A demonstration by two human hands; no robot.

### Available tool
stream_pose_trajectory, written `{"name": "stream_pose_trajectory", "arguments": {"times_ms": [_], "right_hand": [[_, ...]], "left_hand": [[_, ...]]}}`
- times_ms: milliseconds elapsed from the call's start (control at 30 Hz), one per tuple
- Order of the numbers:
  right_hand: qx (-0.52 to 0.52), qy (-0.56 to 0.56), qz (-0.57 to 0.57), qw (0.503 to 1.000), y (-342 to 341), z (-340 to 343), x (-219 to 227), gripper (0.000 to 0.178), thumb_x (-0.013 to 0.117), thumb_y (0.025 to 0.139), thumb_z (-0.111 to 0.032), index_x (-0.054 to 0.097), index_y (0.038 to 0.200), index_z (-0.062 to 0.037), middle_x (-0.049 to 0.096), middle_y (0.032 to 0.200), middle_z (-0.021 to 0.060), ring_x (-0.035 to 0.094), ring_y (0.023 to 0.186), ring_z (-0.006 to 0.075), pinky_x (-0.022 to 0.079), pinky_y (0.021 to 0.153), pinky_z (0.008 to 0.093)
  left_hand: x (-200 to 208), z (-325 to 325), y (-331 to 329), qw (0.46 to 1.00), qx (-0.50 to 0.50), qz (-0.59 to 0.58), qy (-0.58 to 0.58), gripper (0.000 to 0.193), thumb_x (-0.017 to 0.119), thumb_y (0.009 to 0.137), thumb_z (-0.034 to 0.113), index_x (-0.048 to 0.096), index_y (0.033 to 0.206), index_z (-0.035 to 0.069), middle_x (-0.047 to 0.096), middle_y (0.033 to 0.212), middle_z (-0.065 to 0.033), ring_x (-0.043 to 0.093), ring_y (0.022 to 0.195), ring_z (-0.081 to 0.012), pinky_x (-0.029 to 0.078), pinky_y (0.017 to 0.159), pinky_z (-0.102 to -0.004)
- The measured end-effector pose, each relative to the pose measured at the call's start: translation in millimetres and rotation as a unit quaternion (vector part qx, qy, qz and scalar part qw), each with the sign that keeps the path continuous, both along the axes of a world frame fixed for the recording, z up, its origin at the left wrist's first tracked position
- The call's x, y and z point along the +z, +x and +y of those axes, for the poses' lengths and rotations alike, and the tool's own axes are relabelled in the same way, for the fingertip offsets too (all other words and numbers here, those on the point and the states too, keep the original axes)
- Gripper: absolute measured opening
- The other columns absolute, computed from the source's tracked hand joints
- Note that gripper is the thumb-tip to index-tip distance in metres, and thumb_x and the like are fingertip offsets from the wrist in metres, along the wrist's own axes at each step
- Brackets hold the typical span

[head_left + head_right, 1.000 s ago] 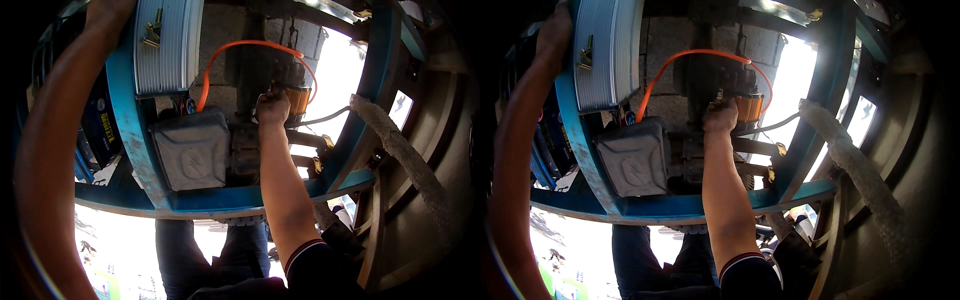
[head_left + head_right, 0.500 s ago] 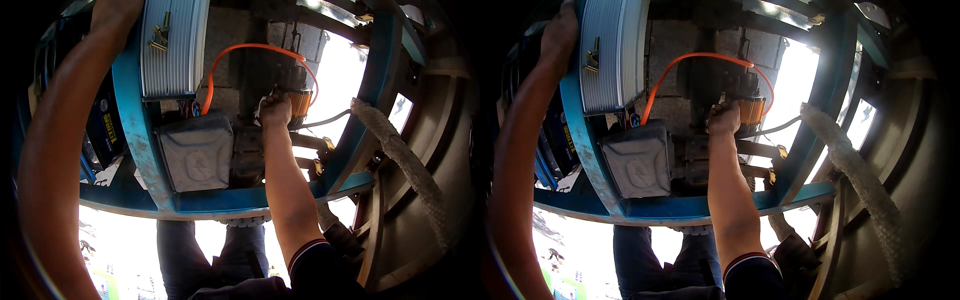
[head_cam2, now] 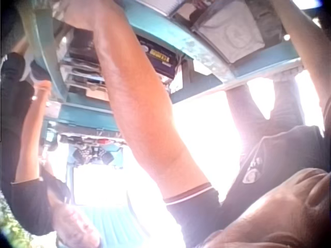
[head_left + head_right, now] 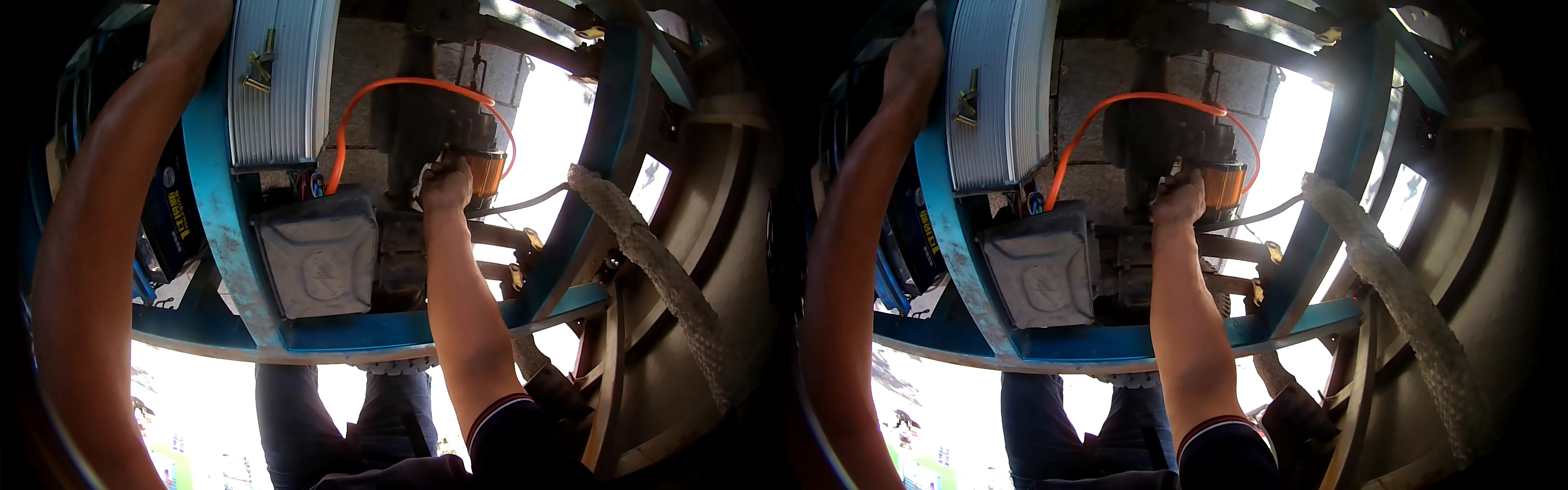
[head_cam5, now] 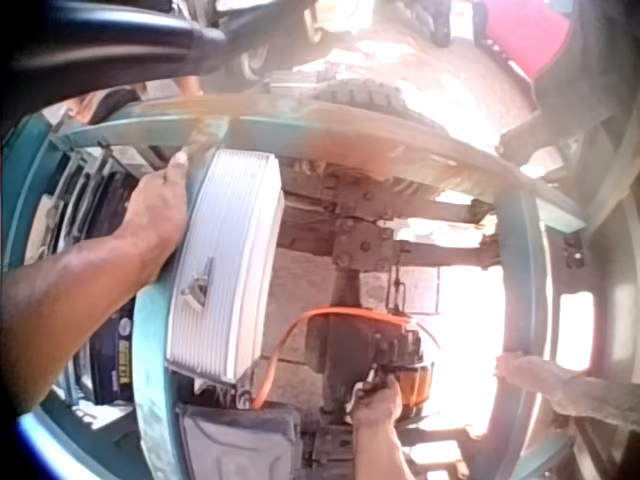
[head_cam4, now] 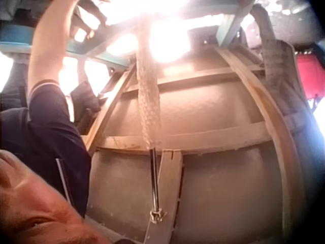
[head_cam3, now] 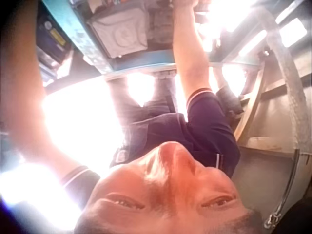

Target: The person works underneath a blue three-wheeled vehicle, manipulating a yellow cylindrical component and orange wiring. They use a hammer to tap a part of the vehicle's undercarriage and adjust the yellow component with their hands. The person also moves a grey plastic cover and handles a white cloth.

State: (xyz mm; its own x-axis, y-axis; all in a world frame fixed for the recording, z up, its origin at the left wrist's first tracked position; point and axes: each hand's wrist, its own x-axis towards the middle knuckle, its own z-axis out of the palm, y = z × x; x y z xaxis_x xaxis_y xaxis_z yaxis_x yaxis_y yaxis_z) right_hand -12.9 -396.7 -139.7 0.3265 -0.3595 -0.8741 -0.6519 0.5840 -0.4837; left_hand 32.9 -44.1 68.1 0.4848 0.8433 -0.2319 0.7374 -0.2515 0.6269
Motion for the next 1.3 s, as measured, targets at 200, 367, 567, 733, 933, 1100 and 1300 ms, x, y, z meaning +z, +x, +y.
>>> {"name": "stream_pose_trajectory", "arguments": {"times_ms": [200, 367, 567, 733, 933, 1100, 1300], "right_hand": [[0.011, 0.013, -0.006, 1.0, 0, -6, -3, 0.023, 0.056, 0.104, -0.032, 0.06, 0.098, -0.0106, 0.053, 0.077, 0.0013, 0.052, 0.064, 0.0172, 0.041, 0.056, 0.0328], [0.036, 0.009, 0.022, 0.999, 4, 9, 13, 0.028, 0.045, 0.106, -0.033, 0.067, 0.104, -0.0152, 0.056, 0.08, -0.0049, 0.044, 0.065, 0.012, 0.035, 0.059, 0.0267], [0.018, 0.028, 0.005, 0.999, -2, 0, 3, 0.019, 0.056, 0.102, -0.03, 0.06, 0.1, -0.0111, 0.052, 0.078, -0.0003, 0.053, 0.068, 0.0164, 0.04, 0.056, 0.0315], [0.03, 0.018, 0.005, 0.999, -2, -1, 3, 0.021, 0.057, 0.102, -0.032, 0.061, 0.098, -0.0121, 0.049, 0.075, -0.0017, 0.05, 0.066, 0.0151, 0.038, 0.055, 0.0312], [0.183, -0.057, -0.098, 0.976, 10, 33, 94, 0.027, 0.053, 0.106, -0.026, 0.061, 0.092, -0.0038, 0.048, 0.068, -0.0006, 0.044, 0.057, 0.0121, 0.035, 0.052, 0.027], [0.465, -0.135, -0.408, 0.774, 37, 109, 211, 0.021, 0.072, 0.09, -0.003, 0.068, 0.11, 0.0015, 0.065, 0.089, 0.0047, 0.057, 0.068, 0.008, 0.045, 0.059, 0.0235], [0.619, -0.324, -0.554, 0.453, 39, 183, 222, 0.032, 0.079, 0.08, 0.0, 0.072, 0.11, -0.0072, 0.062, 0.084, 0.0064, 0.062, 0.066, 0.014, 0.049, 0.053, 0.0308]], "left_hand": [[1, -1, 0, 1.0, -0.01, 0.007, -0.003, 0.066, 0.037, 0.107, 0.051, 0.055, 0.14, -0.003, 0.058, 0.14, -0.0279, 0.054, 0.132, -0.0432, 0.042, 0.109, -0.0459], [1, -3, 0, 1.0, 0.01, 0.013, -0.007, 0.066, 0.036, 0.107, 0.051, 0.055, 0.14, -0.003, 0.057, 0.141, -0.028, 0.054, 0.132, -0.0431, 0.042, 0.109, -0.0461], [2, -4, 3, 1.0, 0.015, 0.019, -0.008, 0.066, 0.035, 0.108, 0.051, 0.055, 0.14, -0.003, 0.058, 0.139, -0.0273, 0.055, 0.13, -0.0424, 0.043, 0.108, -0.0461], [-20, 15, 6, 1.0, 0.012, 0.01, -0.001, 0.063, 0.035, 0.108, 0.048, 0.059, 0.135, -0.004, 0.061, 0.133, -0.0294, 0.057, 0.127, -0.0454, 0.044, 0.106, -0.0465], [-36, 29, 5, 0.998, -0.032, 0.008, 0.054, 0.065, 0.032, 0.108, 0.046, 0.066, 0.119, -0.008, 0.066, 0.116, -0.0354, 0.06, 0.117, -0.0508, 0.047, 0.1, -0.0508], [-31, 30, 3, 0.996, -0.022, 0.038, 0.084, 0.065, 0.033, 0.106, 0.046, 0.069, 0.112, -0.008, 0.065, 0.111, -0.0365, 0.06, 0.113, -0.0524, 0.047, 0.099, -0.0538], [-32, 19, 11, 0.997, -0.006, 0.033, 0.066, 0.064, 0.033, 0.106, 0.046, 0.068, 0.113, -0.007, 0.065, 0.115, -0.0361, 0.059, 0.114, -0.0524, 0.047, 0.1, -0.0539]]}}
